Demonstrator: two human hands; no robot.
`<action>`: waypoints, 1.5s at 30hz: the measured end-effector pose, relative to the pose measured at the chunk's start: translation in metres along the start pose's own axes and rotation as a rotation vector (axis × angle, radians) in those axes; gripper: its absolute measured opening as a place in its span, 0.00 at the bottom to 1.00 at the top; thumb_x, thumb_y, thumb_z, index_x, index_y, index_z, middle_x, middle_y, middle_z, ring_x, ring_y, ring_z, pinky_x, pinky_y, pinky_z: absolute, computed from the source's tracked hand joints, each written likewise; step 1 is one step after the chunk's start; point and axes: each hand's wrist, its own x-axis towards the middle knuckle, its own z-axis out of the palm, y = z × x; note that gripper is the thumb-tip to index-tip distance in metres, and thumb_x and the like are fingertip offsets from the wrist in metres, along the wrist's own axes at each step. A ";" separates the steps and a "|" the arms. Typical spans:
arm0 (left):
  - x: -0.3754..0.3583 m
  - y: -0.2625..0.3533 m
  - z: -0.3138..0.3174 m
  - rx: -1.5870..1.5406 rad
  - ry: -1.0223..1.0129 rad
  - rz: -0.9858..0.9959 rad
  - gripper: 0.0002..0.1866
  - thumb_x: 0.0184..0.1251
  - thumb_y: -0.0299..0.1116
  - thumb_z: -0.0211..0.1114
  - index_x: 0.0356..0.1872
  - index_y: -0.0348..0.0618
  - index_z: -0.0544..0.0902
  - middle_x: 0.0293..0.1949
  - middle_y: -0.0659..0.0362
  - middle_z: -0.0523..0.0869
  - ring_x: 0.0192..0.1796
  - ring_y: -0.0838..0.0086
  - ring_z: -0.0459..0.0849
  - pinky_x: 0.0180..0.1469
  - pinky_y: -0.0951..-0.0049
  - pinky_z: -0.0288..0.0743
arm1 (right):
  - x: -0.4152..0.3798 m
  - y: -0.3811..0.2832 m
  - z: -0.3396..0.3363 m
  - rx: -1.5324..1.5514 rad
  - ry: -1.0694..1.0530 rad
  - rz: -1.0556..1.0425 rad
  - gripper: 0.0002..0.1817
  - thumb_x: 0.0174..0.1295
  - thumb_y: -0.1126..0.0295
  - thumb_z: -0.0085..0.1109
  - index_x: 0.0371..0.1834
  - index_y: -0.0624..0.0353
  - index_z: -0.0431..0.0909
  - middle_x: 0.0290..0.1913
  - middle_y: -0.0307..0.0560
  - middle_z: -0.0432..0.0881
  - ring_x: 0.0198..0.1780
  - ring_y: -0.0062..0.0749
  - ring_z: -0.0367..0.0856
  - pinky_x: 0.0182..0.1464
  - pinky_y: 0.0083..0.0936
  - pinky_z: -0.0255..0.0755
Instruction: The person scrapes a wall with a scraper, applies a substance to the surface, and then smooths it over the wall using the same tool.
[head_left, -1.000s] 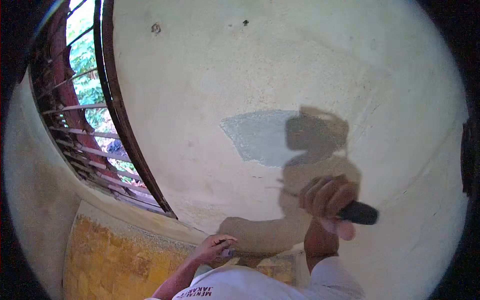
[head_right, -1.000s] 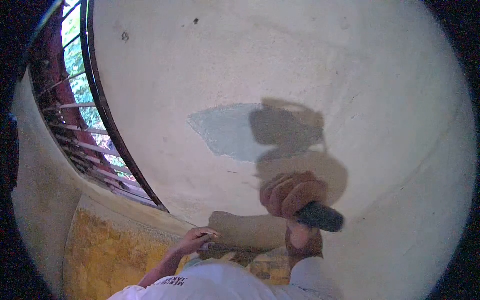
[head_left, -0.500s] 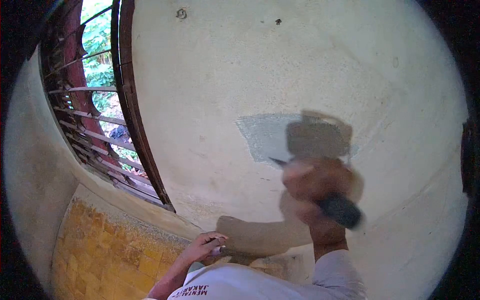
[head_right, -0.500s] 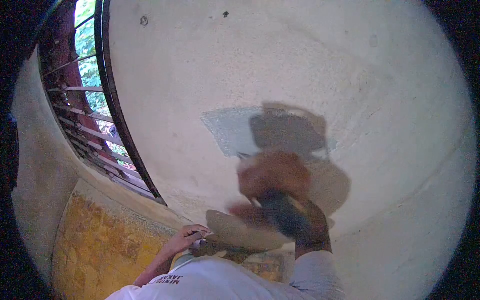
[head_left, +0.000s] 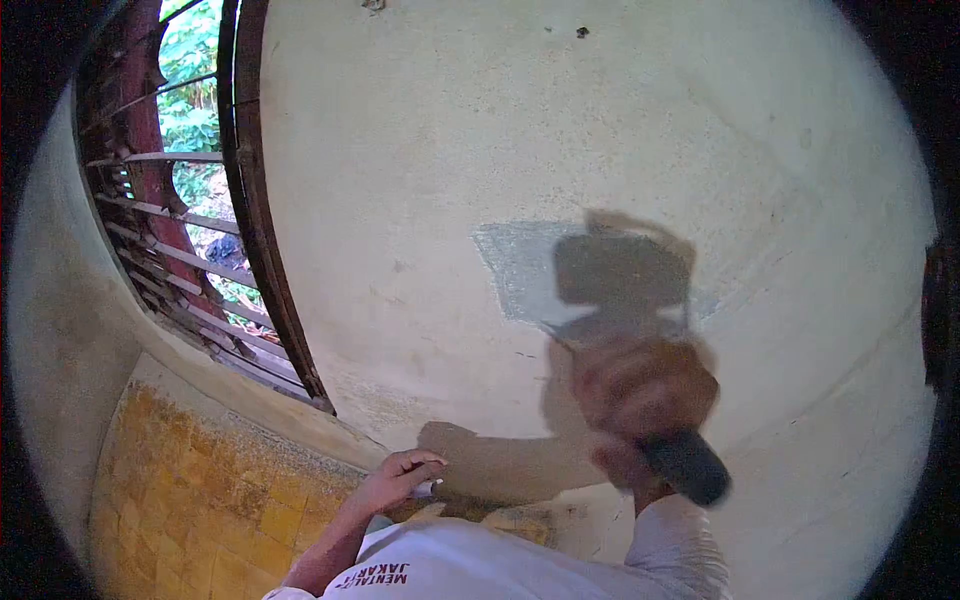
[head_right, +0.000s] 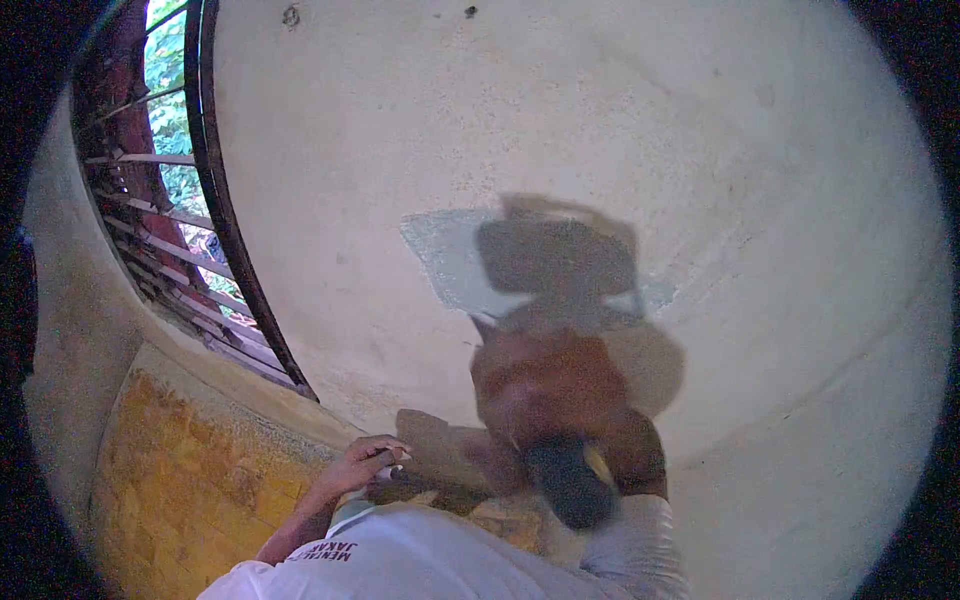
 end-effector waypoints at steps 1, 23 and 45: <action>-0.001 0.002 0.000 -0.009 -0.001 -0.043 0.13 0.65 0.36 0.56 0.42 0.38 0.80 0.38 0.59 0.82 0.42 0.79 0.77 0.47 0.77 0.70 | -0.001 -0.005 0.002 0.131 0.074 -0.142 0.14 0.34 0.66 0.67 0.08 0.53 0.68 0.12 0.42 0.69 0.16 0.41 0.71 0.21 0.32 0.67; -0.009 -0.002 -0.001 -0.012 0.027 0.017 0.12 0.67 0.34 0.54 0.42 0.37 0.80 0.37 0.60 0.82 0.43 0.80 0.76 0.48 0.77 0.69 | -0.018 0.011 0.009 -0.173 0.162 -0.165 0.14 0.47 0.64 0.67 0.21 0.53 0.68 0.14 0.38 0.71 0.18 0.30 0.72 0.27 0.29 0.73; -0.018 0.016 0.001 0.038 0.035 -0.045 0.12 0.66 0.35 0.55 0.42 0.38 0.80 0.36 0.60 0.82 0.41 0.79 0.77 0.45 0.77 0.70 | -0.011 0.022 0.024 0.092 0.464 -0.033 0.12 0.52 0.67 0.63 0.20 0.53 0.67 0.15 0.40 0.70 0.19 0.29 0.72 0.27 0.28 0.72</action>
